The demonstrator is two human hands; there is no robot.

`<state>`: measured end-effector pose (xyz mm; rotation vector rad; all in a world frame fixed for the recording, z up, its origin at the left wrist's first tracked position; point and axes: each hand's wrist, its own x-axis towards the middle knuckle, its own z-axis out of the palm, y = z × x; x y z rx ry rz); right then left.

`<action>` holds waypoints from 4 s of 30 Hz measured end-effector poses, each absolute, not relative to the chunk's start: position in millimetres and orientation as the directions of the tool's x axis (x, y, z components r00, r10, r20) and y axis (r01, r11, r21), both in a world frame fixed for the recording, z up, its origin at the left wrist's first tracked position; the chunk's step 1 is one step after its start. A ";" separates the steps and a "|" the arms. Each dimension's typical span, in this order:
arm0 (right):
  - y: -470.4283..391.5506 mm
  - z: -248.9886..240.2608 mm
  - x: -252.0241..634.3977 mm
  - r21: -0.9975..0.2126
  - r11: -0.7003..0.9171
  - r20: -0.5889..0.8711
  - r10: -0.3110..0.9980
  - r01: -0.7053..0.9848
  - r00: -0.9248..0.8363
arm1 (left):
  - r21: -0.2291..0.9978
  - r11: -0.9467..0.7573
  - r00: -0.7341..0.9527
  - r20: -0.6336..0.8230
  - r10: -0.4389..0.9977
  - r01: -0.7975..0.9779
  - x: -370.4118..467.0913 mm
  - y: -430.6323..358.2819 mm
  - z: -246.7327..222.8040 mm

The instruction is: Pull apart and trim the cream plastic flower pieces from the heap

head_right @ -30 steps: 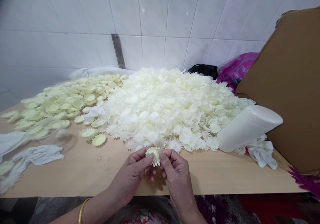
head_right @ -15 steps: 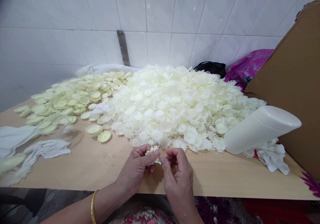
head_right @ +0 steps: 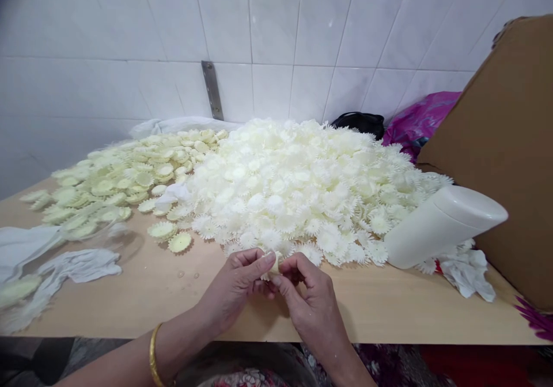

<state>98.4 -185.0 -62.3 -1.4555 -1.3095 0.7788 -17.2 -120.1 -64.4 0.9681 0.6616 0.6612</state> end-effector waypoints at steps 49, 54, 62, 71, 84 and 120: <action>-192.5 -87.3 115.9 -0.663 0.182 0.417 0.895 0.726 0.156 | 0.864 0.498 0.849 -0.319 0.421 0.078 -5.6 -84.9 -67.5; -197.0 -88.3 112.7 -0.826 0.092 0.273 0.928 0.555 0.252 | 0.884 0.457 0.865 -0.302 0.402 0.096 -6.9 -90.3 -67.1; -193.5 -81.8 109.0 -0.887 0.070 0.209 0.942 0.457 0.262 | 0.956 0.290 0.845 -0.181 0.503 0.033 -7.1 -97.5 -67.1; -194.1 -81.3 111.0 -0.946 -0.026 0.128 0.885 0.322 0.448 | 0.951 0.295 0.818 -0.239 0.523 0.089 -5.9 -99.1 -67.5; -192.8 -82.2 96.3 -0.999 0.040 0.047 0.934 0.028 0.355 | 0.930 0.356 0.874 -0.248 0.418 0.094 -6.3 -103.5 -64.5; -198.6 -85.0 155.7 -0.958 0.184 -0.037 0.683 -0.221 0.730 | 0.863 0.487 0.851 -0.351 0.391 0.132 -8.0 -102.3 -71.9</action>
